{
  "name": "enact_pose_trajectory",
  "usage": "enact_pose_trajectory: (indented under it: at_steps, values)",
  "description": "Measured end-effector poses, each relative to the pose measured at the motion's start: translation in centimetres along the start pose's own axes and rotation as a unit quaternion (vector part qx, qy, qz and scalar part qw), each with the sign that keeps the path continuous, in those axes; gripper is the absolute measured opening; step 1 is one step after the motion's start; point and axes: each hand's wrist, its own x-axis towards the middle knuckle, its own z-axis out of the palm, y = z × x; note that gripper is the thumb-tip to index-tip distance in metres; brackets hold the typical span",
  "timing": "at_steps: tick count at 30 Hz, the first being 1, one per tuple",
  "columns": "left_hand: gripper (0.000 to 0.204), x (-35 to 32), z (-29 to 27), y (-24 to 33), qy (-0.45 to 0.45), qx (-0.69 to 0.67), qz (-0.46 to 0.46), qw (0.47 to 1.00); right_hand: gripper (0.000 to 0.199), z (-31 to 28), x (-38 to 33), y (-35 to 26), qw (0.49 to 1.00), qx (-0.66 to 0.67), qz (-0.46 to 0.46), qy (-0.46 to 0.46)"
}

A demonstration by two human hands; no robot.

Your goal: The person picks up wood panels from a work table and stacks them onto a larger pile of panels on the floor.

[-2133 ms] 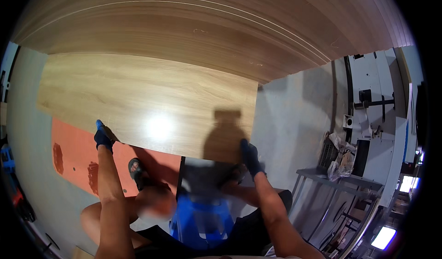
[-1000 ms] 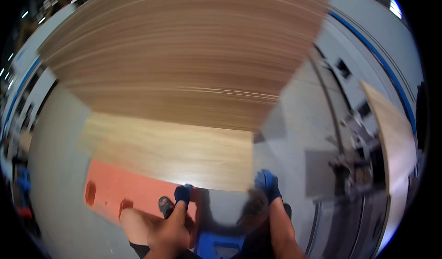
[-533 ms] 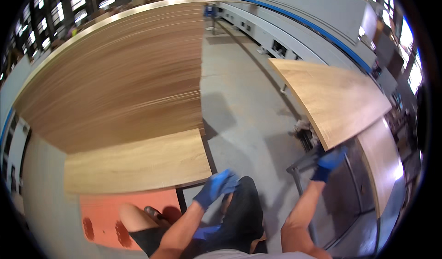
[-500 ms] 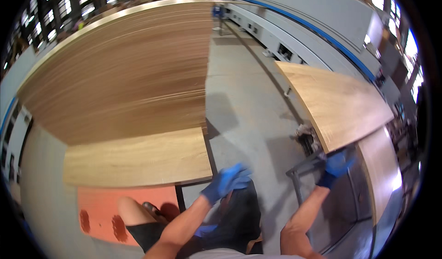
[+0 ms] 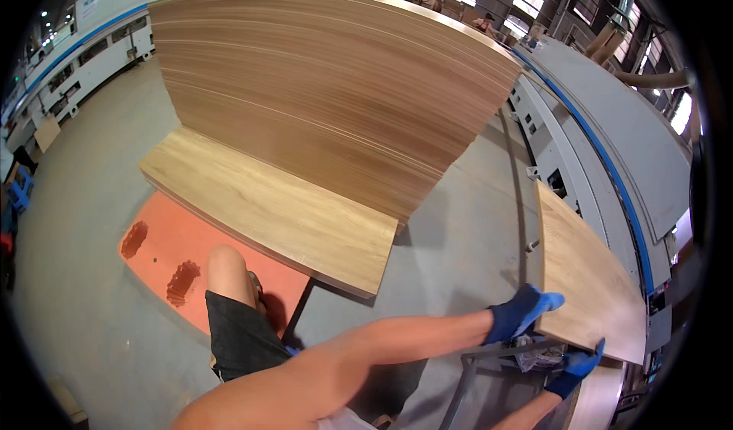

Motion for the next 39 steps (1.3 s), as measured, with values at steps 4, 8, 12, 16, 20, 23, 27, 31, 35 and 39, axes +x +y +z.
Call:
enact_pose_trajectory:
  at_steps: [4,8,12,16,20,23,27,31,35,39]
  values:
    - [0.041,-8.9,-4.3,6.5,0.031,0.0,-0.004,1.0,0.051,-7.6,5.8,-5.1,0.999,0.04,-0.005,0.001]
    - [0.039,-17.7,-14.5,10.0,0.096,-0.148,0.04,0.984,0.046,-7.0,4.8,-4.5,0.999,0.015,-0.029,-0.001]
    - [0.041,-28.4,-22.8,11.0,0.267,-0.193,0.214,0.92,0.036,-5.9,-0.4,-3.7,0.944,-0.266,-0.192,-0.037]
    - [0.042,-34.0,-31.6,6.8,0.384,-0.355,0.379,0.763,0.052,-9.2,0.6,-4.8,0.881,-0.358,-0.301,0.066]
    - [0.038,-35.7,-42.1,1.7,0.43,-0.32,0.455,0.711,0.061,-10.9,2.4,-2.8,0.785,-0.5,-0.366,0.024]
    - [0.039,-33.9,-44.3,-2.3,0.424,-0.351,0.428,0.717,0.058,-6.5,0.5,1.6,0.909,-0.357,-0.213,0.004]
    - [0.041,-31.7,-46.1,-2.8,0.477,-0.335,0.371,0.723,0.054,-3.2,-0.3,10.0,0.985,-0.162,0.017,-0.058]
    - [0.036,-31.0,-46.5,4.6,0.672,-0.205,0.298,0.646,0.047,-2.1,-3.7,20.0,0.974,-0.046,0.208,-0.076]
    - [0.036,-31.3,-51.7,5.7,0.782,-0.062,0.173,0.596,0.037,2.3,-9.8,30.8,0.919,0.015,0.377,-0.115]
    - [0.044,-30.4,-52.6,7.3,0.793,0.023,0.055,0.607,0.038,6.8,-15.3,37.5,0.792,-0.06,0.598,-0.105]
